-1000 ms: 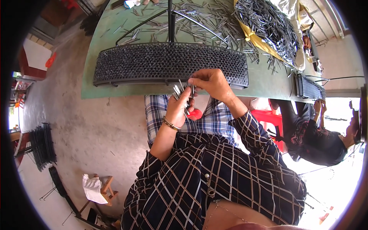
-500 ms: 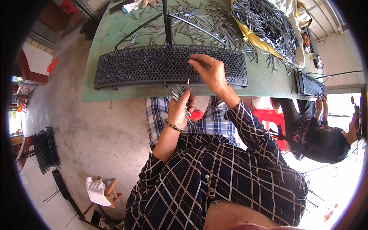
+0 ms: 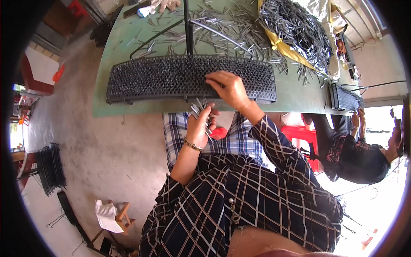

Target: Manually inserting small metal pins into the holes of a perforated grid template on a workbench.

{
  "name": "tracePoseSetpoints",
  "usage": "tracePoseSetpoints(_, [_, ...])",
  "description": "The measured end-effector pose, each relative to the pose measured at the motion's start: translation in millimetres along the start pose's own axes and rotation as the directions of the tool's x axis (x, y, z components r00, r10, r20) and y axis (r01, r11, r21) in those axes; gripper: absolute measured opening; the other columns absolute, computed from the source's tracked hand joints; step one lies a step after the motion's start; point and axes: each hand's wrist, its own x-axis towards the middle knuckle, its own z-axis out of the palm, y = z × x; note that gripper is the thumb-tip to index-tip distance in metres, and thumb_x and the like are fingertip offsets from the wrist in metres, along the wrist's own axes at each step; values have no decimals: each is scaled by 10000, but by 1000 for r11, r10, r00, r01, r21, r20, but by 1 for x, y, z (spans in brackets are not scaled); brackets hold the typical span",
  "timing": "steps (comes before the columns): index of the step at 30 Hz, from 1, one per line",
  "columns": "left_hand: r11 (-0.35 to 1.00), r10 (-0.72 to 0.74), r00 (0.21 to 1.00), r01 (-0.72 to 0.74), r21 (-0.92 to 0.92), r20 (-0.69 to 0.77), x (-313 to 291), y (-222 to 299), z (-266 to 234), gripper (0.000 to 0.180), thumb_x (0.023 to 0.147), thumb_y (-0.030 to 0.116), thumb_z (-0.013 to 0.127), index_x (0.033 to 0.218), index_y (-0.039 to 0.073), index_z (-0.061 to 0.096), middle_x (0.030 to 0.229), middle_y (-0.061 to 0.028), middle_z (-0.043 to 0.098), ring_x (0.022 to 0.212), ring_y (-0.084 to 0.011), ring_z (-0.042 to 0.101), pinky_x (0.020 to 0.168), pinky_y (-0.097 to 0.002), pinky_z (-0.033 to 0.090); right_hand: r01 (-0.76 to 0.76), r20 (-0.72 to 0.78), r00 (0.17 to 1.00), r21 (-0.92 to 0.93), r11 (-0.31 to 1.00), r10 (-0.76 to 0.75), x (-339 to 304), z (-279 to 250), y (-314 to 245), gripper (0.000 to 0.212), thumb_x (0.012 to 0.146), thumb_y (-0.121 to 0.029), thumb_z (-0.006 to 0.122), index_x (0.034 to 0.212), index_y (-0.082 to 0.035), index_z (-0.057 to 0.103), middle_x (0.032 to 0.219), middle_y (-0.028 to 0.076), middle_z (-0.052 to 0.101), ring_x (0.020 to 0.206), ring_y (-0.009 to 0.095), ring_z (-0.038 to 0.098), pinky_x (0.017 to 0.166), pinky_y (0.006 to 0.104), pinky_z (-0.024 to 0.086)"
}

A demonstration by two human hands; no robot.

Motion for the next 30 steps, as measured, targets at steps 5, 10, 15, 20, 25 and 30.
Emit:
tracePoseSetpoints(5, [997, 26, 998, -22, 70, -55, -5, 0, -8, 250, 880, 236, 592, 1042, 46, 599, 788, -37, 617, 570, -64, 475, 441, -199, 348, 111, 49, 993, -26, 993, -109, 3, 10, -3, 136, 762, -122, 682, 873, -44, 666, 853, 98, 628, 747, 286, 616, 662, 366, 499])
tracePoseSetpoints(10, [998, 13, 1000, -11, 68, -24, 2, -2, -3, 216, 890, 204, 574, 1039, 48, 589, 792, -43, 619, 566, -68, 472, 455, -205, 354, 216, 145, 970, -166, 962, -193, 12, -7, -1, 129, 781, -163, 658, 838, -47, 669, 838, 88, 624, 743, 275, 608, 656, 362, 477])
tracePoseSetpoints(15, [999, -1, 999, 2, 47, -39, -2, -3, -4, 205, 888, 195, 575, 1026, 44, 593, 796, -50, 625, 563, -67, 476, 453, -205, 359, 226, 164, 966, -158, 961, -201, 15, -4, -4, 128, 790, -177, 646, 805, -51, 665, 820, 76, 620, 733, 262, 604, 651, 359, 471])
tracePoseSetpoints(20, [998, -13, 1000, 14, 55, -19, -2, -8, -5, 225, 882, 203, 583, 1037, 39, 593, 794, -54, 625, 565, -67, 482, 448, -206, 361, 249, 197, 958, -219, 943, -208, 14, -4, -3, 140, 793, -192, 637, 778, -54, 655, 755, 70, 596, 683, 270, 593, 626, 374, 473])
tracePoseSetpoints(25, [995, -48, 998, 51, 82, -40, 4, -15, 0, 274, 840, 249, 652, 1022, 46, 623, 772, -1, 586, 557, -60, 474, 449, -190, 335, 378, 233, 920, -318, 869, -315, 10, -10, 7, 172, 728, -203, 645, 629, -86, 565, 629, 46, 484, 636, 228, 560, 537, 356, 472])
tracePoseSetpoints(30, [987, -34, 996, 47, 154, -86, 3, -9, 7, 219, 872, 267, 607, 823, 57, 571, 633, 30, 451, 475, -49, 376, 413, -209, 294, 165, 29, 986, -181, 970, -163, 8, -18, 3, 281, 744, -240, 676, 942, -61, 589, 818, 108, 534, 712, 269, 586, 607, 391, 493])
